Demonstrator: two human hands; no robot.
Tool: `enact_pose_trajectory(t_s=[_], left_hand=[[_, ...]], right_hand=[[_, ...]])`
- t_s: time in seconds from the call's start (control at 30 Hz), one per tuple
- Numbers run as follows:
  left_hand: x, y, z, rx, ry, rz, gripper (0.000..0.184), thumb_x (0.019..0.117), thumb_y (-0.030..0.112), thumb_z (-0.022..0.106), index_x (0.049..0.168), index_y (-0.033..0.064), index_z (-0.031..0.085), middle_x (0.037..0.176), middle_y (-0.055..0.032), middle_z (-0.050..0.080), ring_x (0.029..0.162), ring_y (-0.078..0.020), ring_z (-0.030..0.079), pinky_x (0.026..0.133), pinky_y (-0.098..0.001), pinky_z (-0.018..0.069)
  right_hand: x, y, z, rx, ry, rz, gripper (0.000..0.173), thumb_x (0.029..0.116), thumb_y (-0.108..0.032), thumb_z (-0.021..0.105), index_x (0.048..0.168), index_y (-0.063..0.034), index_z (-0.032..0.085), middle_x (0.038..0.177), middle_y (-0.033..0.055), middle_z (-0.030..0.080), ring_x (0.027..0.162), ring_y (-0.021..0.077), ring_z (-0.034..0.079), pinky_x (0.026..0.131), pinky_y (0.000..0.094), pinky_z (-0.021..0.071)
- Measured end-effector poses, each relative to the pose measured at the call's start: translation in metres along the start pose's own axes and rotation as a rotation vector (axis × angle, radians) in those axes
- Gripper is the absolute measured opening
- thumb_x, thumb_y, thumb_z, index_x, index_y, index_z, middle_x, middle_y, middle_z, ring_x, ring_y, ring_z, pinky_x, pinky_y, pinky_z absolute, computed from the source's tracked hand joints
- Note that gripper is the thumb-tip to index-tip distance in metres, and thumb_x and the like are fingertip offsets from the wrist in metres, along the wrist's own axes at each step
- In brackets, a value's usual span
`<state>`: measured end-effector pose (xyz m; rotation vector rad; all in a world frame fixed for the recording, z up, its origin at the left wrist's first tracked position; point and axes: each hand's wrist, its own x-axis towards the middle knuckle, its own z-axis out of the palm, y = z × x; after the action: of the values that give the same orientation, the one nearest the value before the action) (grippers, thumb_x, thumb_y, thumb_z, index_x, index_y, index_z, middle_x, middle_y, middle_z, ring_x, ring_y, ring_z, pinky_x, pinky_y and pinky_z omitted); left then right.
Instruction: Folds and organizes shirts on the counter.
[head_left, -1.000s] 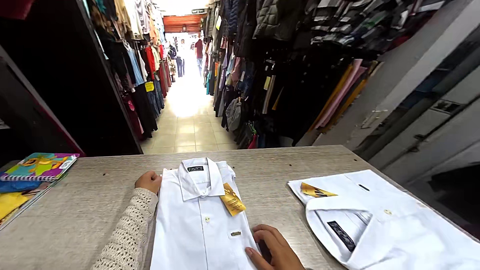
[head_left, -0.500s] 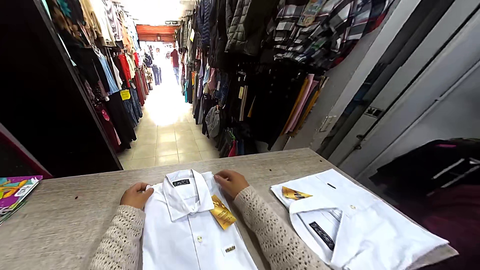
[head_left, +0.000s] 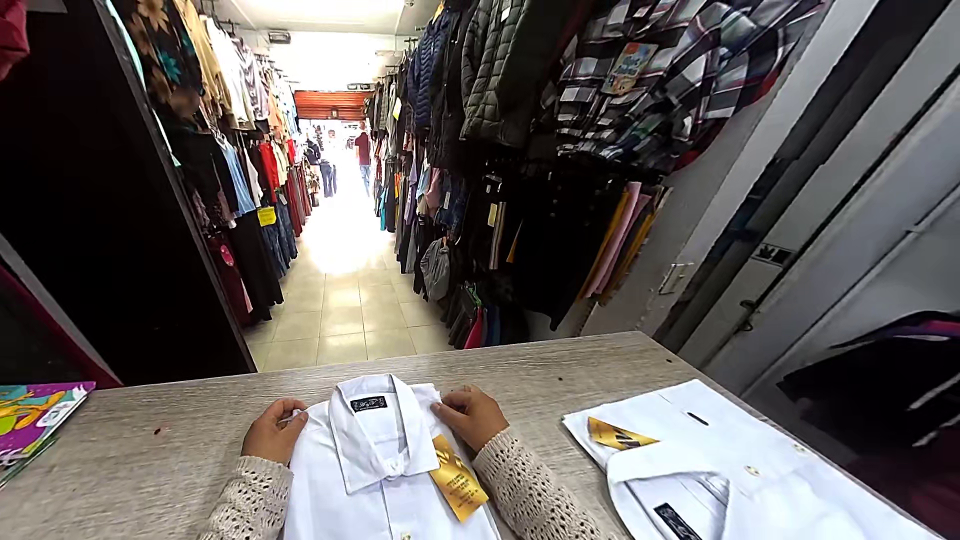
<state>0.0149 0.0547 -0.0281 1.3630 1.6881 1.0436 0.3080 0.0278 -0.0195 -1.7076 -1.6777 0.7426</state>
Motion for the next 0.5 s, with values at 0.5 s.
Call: enact_pose_trajectory(t_s=[0.5], left_hand=[[-0.013,0.01,-0.013,0.356,-0.081,-0.089,0.033,0.0992,0.02,0.068,0.122,-0.0032,0.064,0.106,-0.0175,0.071,0.101,-0.026,0.067,0.094,-0.046,0.0483]], right_hand=[[-0.013,-0.003,0.013,-0.021,0.133,-0.268,0.022,0.0954,-0.013,0.065,0.103,0.0032,0.077,0.097,0.0177,0.074,0.091,0.0242,0.069,0.087,0.0388,0.0532]])
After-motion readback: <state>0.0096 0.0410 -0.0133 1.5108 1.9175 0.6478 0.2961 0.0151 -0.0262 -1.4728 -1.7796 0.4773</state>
